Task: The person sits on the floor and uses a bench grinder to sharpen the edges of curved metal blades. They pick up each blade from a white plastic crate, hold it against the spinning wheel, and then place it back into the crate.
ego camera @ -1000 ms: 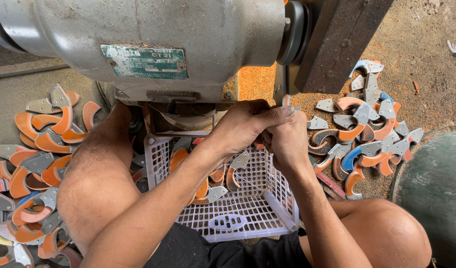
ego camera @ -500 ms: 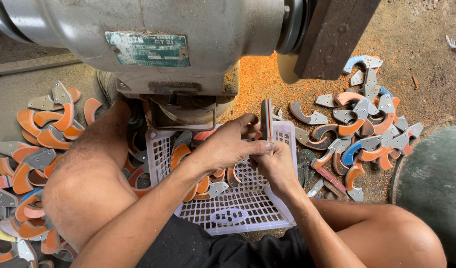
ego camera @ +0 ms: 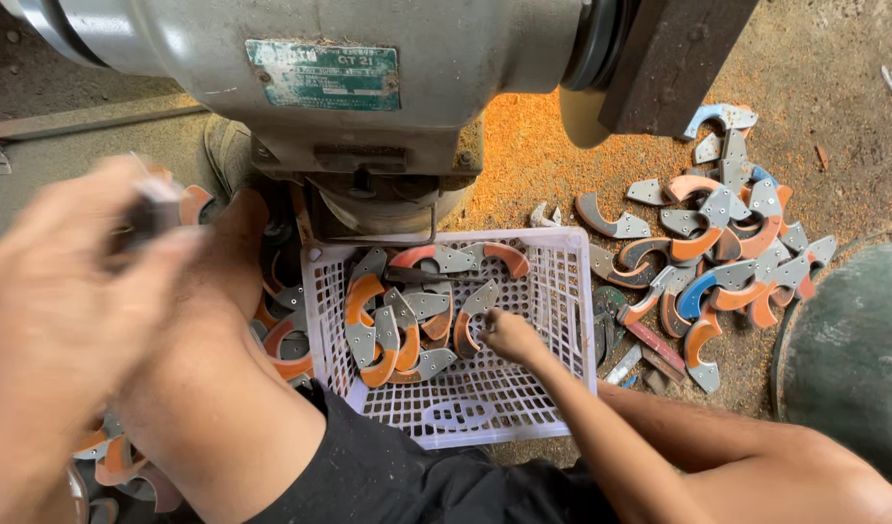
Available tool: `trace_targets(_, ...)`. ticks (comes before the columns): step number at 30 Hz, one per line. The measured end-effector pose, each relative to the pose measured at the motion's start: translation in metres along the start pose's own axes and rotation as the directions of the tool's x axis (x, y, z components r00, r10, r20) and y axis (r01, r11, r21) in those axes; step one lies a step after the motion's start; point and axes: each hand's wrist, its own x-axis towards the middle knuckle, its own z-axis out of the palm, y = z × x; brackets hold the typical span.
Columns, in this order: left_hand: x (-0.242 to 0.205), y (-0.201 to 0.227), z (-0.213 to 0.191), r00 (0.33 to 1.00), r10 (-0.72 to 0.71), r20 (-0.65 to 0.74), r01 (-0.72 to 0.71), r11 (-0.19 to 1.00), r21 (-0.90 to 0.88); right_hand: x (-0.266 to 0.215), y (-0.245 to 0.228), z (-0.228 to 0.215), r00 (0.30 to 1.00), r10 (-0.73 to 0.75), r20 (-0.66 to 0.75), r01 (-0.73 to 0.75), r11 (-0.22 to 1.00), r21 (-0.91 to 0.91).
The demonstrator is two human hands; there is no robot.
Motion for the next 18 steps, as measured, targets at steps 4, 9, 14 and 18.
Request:
trace_targets(4, -0.025, -0.126, 0.047, 0.944, -0.329, 0.001, 0.328, 0.939, -0.099, 0.016, 0.003, 0.090, 0.998, -0.047, -0.039, 0.043, 0.994, -0.101)
trace_targets(9, -0.072, -0.192, 0.070, 0.888, -0.460, 0.015, 0.448, 0.871, 0.202, 0.017, -0.004, 0.109, 0.993, -0.020, -0.120, 0.003, 0.989, -0.145)
trace_targets(14, -0.069, -0.154, 0.054, 0.872, -0.490, 0.010, 0.490, 0.872, -0.008, 0.015, 0.008, 0.091, 0.987, -0.159, -0.034, 0.162, 0.983, 0.090)
trace_targets(18, -0.039, -0.085, 0.026, 0.853, -0.518, -0.065, 0.434, 0.773, -0.463, 0.015, 0.004, 0.090, 0.980, -0.183, -0.082, 0.193, 0.973, 0.129)
